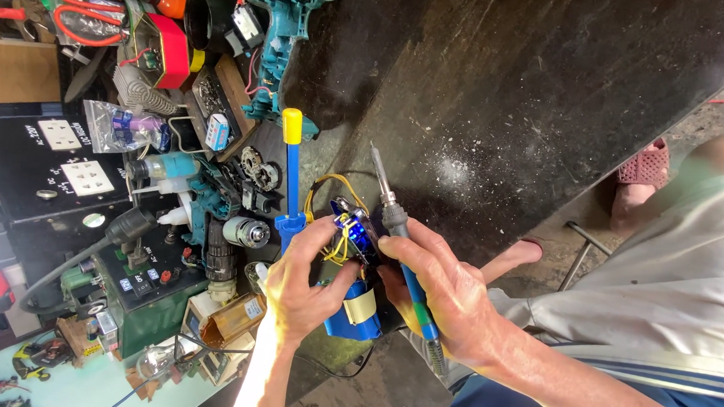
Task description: Soldering and desoldering components on a circuit board using a soldering iron and a manual desoldering pump.
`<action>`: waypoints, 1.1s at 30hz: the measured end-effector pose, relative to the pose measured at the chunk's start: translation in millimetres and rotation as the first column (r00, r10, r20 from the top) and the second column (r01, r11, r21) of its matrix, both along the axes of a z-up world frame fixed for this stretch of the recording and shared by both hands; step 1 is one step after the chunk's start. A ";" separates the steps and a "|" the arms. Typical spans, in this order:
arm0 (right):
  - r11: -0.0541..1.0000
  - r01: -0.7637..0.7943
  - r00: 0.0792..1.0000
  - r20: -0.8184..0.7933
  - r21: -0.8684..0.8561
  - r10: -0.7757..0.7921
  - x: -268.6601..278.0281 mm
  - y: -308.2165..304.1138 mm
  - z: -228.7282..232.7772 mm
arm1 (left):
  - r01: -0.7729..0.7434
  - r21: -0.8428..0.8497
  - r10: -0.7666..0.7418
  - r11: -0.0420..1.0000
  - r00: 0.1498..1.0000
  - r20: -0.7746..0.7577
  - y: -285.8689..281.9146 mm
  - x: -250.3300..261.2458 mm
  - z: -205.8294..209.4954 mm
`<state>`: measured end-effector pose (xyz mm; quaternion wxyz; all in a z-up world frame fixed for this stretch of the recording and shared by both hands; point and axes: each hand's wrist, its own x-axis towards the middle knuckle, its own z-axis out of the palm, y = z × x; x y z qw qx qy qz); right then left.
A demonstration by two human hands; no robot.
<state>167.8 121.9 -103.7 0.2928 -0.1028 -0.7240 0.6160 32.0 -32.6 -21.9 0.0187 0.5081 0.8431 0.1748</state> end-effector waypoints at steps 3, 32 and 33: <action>1.000 -0.004 1.000 0.021 -0.011 0.004 0.3 -0.2 -0.5 | -0.145 -0.047 0.146 0.988 0.989 0.008 0.9 4.1 2.9; 0.996 -0.081 0.996 0.040 -0.047 0.083 1.5 0.0 -3.4 | -0.164 0.010 0.156 0.986 0.955 0.254 20.6 -0.9 14.0; 0.996 -0.083 0.996 0.039 -0.043 0.084 1.6 0.0 -3.9 | -0.165 0.013 0.157 0.986 0.955 0.253 21.2 -1.5 14.6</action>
